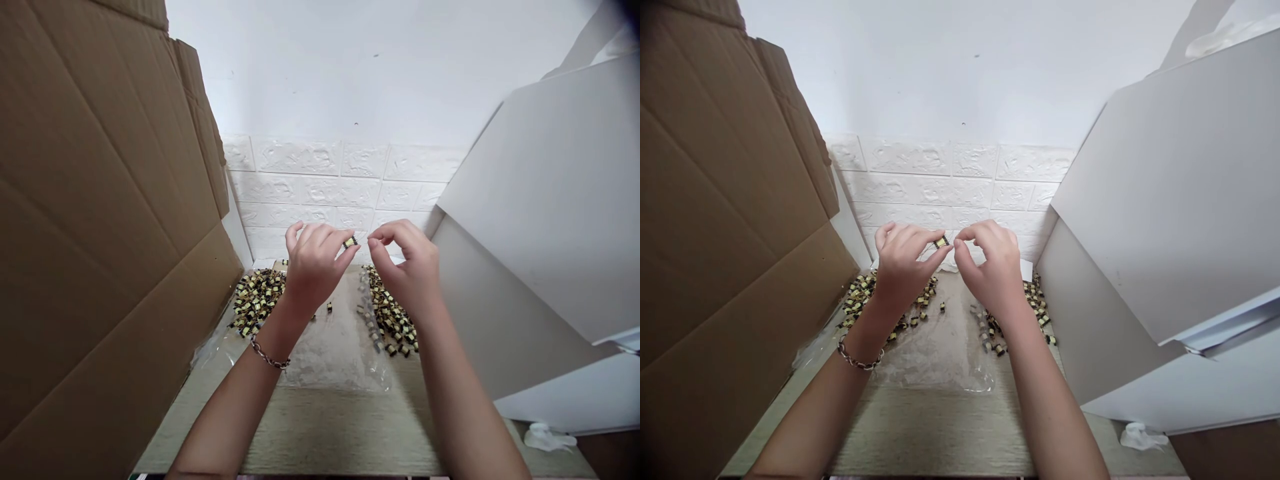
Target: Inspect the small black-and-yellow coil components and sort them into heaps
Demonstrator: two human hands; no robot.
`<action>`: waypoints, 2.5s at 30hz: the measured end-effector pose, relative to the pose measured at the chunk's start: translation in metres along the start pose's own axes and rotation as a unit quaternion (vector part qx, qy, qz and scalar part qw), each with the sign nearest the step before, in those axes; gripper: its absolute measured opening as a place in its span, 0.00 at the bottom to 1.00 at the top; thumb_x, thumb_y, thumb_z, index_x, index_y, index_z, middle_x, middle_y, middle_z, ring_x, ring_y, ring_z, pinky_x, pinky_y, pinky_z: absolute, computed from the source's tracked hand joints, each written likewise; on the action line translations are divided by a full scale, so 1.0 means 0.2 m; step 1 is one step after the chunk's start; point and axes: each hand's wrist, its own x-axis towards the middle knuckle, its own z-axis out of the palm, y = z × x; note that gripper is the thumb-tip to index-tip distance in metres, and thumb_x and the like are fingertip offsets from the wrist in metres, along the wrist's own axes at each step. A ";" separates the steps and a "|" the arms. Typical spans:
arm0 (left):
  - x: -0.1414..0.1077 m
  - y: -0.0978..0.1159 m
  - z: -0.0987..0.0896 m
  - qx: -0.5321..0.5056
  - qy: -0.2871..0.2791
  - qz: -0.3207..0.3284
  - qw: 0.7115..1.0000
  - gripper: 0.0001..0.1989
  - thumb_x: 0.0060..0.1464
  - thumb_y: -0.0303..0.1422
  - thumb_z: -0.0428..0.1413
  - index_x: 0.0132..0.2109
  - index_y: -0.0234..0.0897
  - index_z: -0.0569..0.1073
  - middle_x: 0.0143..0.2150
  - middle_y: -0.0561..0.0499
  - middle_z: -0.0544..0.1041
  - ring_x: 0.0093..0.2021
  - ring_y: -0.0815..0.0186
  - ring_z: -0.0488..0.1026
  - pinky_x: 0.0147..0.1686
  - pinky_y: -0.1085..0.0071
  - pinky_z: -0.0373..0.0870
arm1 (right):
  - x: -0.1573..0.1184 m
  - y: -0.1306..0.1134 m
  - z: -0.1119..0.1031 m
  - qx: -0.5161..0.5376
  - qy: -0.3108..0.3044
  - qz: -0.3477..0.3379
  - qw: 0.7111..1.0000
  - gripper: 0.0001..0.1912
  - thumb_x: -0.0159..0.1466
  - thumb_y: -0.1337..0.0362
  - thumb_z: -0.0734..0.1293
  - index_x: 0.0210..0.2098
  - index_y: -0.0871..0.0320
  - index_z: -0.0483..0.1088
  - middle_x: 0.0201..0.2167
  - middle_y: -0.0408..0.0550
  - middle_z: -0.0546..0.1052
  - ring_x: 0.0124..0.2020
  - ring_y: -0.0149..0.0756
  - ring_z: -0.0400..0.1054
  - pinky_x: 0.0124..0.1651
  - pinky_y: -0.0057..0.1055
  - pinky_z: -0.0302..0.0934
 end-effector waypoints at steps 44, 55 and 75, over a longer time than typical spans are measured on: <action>0.00 0.00 0.01 0.074 0.020 -0.003 0.997 0.05 0.52 0.35 0.50 0.33 0.39 0.69 0.28 0.54 0.72 0.33 0.66 0.66 0.49 0.60 0.49 | -0.03 -0.01 0.10 0.013 0.067 0.059 0.996 0.04 0.54 0.62 0.65 0.26 0.56 0.70 0.29 0.43 0.71 0.33 0.32 0.65 0.40 0.34 0.58; 0.00 -0.02 0.00 0.099 0.018 0.012 0.995 0.05 0.52 0.35 0.51 0.34 0.39 0.68 0.28 0.53 0.71 0.33 0.65 0.65 0.49 0.59 0.49 | -0.04 -0.01 0.09 0.037 0.038 0.100 0.994 0.08 0.55 0.69 0.60 0.24 0.57 0.70 0.27 0.42 0.72 0.33 0.32 0.66 0.39 0.32 0.58; 0.00 -0.01 0.00 0.088 0.008 -0.001 0.996 0.05 0.52 0.35 0.51 0.34 0.39 0.69 0.29 0.53 0.72 0.34 0.65 0.65 0.49 0.59 0.49 | -0.05 -0.02 0.10 -0.058 0.107 0.024 0.992 0.07 0.55 0.66 0.61 0.32 0.54 0.70 0.30 0.43 0.71 0.35 0.34 0.65 0.45 0.37 0.52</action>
